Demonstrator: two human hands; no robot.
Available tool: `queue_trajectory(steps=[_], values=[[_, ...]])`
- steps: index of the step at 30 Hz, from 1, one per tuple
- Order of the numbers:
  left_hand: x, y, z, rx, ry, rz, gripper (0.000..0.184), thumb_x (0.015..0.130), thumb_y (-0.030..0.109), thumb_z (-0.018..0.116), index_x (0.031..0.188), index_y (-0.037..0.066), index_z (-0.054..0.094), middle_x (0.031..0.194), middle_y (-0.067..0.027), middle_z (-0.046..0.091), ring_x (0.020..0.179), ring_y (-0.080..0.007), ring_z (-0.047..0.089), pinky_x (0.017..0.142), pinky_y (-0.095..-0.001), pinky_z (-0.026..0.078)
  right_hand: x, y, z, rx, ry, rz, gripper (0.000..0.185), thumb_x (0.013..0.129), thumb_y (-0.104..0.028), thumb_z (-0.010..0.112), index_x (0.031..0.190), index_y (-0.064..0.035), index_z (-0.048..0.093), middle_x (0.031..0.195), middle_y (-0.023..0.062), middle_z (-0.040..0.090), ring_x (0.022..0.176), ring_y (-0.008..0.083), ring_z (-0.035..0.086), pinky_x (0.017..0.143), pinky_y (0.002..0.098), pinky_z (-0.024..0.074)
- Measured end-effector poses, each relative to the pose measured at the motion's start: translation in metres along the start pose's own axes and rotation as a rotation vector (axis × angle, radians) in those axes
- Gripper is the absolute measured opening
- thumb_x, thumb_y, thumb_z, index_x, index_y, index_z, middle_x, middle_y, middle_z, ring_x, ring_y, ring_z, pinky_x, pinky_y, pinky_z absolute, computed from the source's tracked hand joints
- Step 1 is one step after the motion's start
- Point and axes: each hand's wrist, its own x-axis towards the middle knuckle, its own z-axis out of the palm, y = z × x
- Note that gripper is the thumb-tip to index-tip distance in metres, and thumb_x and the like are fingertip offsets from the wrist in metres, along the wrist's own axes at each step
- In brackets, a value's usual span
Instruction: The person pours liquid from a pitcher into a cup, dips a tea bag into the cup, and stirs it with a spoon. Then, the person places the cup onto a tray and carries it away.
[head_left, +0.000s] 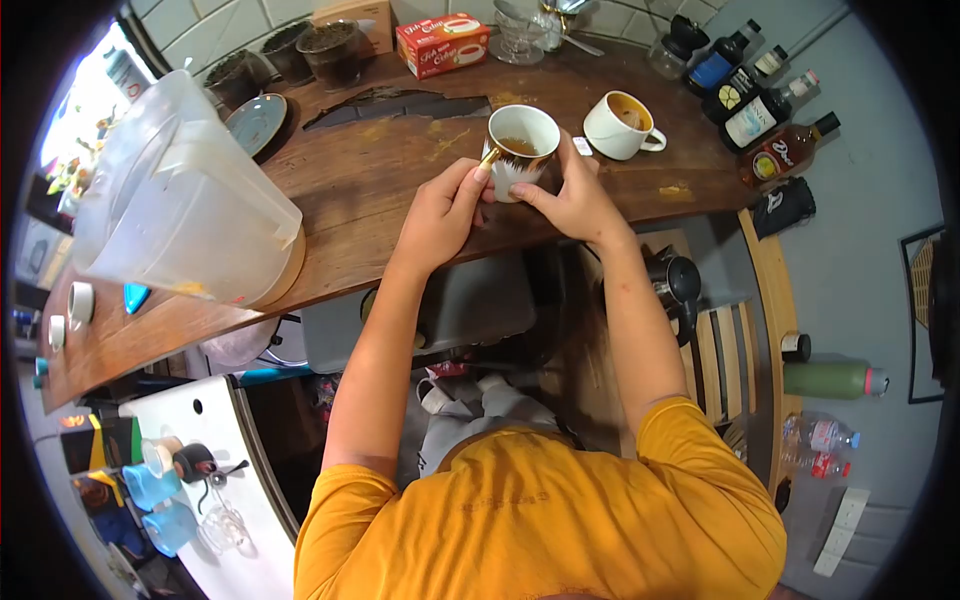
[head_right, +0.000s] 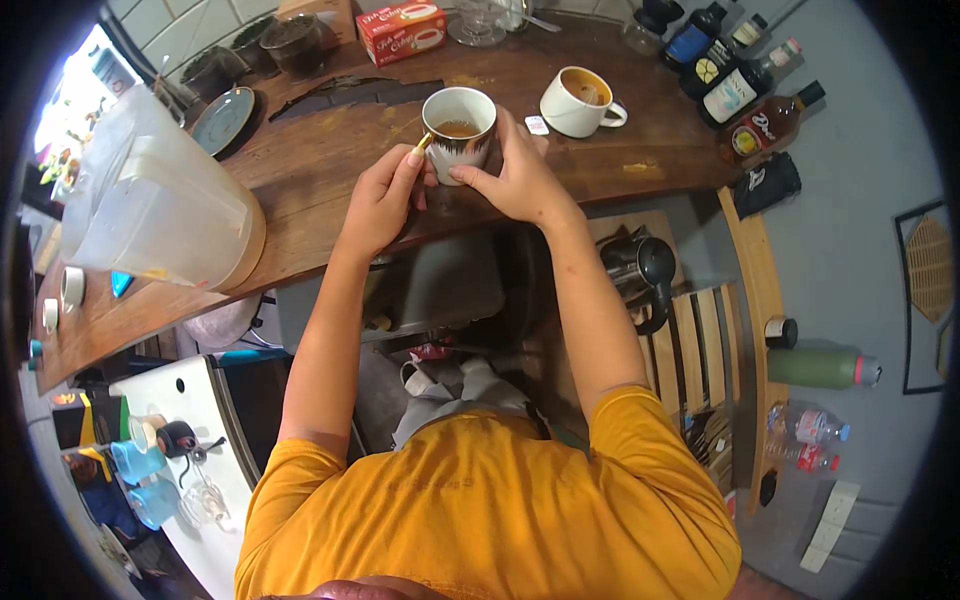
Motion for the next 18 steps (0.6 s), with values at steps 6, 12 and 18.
queue_trajectory(steps=[6, 12, 18], values=[[-0.027, 0.031, 0.005, -0.053, 0.068, -0.037, 0.027, 0.101, 0.027, 0.041, 0.095, 0.003, 0.054, 0.076, -0.0010, 0.055, 0.063, -0.0071, 0.053, 0.056, -0.0210, 0.041, -0.005, -0.021, -0.009, -0.026, 0.052, -0.190, 0.078, 0.074, -0.034, 0.075, 0.135, -0.0034, 0.038, 0.120, 0.0156, 0.054, 0.115, 0.0312, 0.048, 0.101, 0.0428, 0.0244], [-0.118, 0.080, 0.027, -0.157, 0.299, -0.083, 0.026, 0.102, 0.024, 0.039, 0.098, 0.003, 0.052, 0.078, -0.0001, 0.051, 0.070, -0.0072, 0.048, 0.063, -0.0212, 0.039, -0.032, -0.070, -0.009, 0.115, 0.021, -0.413, 0.088, 0.063, -0.036, 0.083, 0.133, -0.0037, 0.042, 0.123, 0.0094, 0.056, 0.114, 0.0254, 0.051, 0.096, 0.0396, 0.0284], [-0.235, 0.103, 0.037, -0.081, 0.576, -0.097, 0.025, 0.102, 0.024, 0.041, 0.092, 0.003, 0.050, 0.077, 0.0028, 0.044, 0.071, -0.0068, 0.039, 0.065, -0.0214, 0.036, -0.073, -0.127, 0.037, 0.352, -0.207, -0.583, 0.084, 0.062, -0.038, 0.084, 0.129, -0.0043, 0.046, 0.118, 0.0075, 0.059, 0.108, 0.0233, 0.054, 0.092, 0.0367, 0.0302]])
